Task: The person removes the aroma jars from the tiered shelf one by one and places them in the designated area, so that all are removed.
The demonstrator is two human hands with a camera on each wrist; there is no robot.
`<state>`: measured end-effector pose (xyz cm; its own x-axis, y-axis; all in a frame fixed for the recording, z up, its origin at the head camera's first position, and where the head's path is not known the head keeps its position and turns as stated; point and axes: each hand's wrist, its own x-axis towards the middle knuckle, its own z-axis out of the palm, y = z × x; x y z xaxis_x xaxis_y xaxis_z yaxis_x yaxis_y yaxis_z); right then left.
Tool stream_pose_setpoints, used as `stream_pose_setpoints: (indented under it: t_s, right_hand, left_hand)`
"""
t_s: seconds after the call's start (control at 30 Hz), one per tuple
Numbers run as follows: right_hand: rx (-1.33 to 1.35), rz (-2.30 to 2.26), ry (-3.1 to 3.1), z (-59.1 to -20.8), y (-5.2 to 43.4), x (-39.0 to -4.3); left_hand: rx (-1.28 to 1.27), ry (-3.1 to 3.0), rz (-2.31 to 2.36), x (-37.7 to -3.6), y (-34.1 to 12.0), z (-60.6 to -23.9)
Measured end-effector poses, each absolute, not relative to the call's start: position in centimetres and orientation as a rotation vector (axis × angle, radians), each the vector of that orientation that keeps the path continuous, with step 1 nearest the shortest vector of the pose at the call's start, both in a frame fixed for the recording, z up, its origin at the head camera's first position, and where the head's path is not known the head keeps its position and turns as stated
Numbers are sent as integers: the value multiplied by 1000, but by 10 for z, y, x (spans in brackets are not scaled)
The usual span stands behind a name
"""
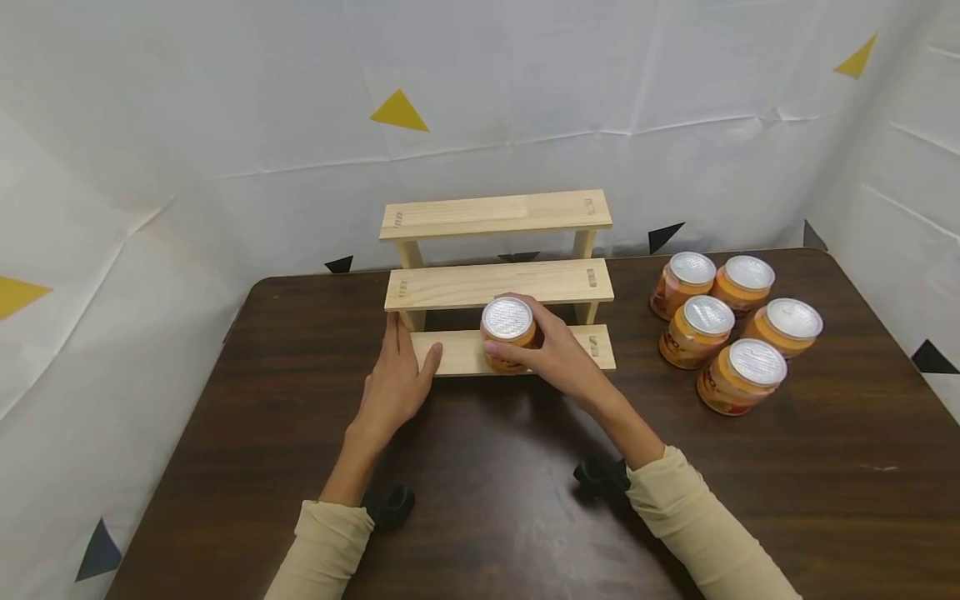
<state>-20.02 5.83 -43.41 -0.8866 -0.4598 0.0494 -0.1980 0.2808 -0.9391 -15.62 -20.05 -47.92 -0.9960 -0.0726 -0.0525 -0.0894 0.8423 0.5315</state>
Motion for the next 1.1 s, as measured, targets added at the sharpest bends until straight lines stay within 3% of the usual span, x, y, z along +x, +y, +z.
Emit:
stream_pose_setpoints:
  t_s: [0.33,1.1]
  right_hand:
    - [-547,-1642,2337,-428,68,-197]
    - [-367,-1689,2421,-396,144,-166]
  left_hand:
    - [-112,2999,863,-156,-201,-477]
    - [-121,2998,878,-156,-201,-479]
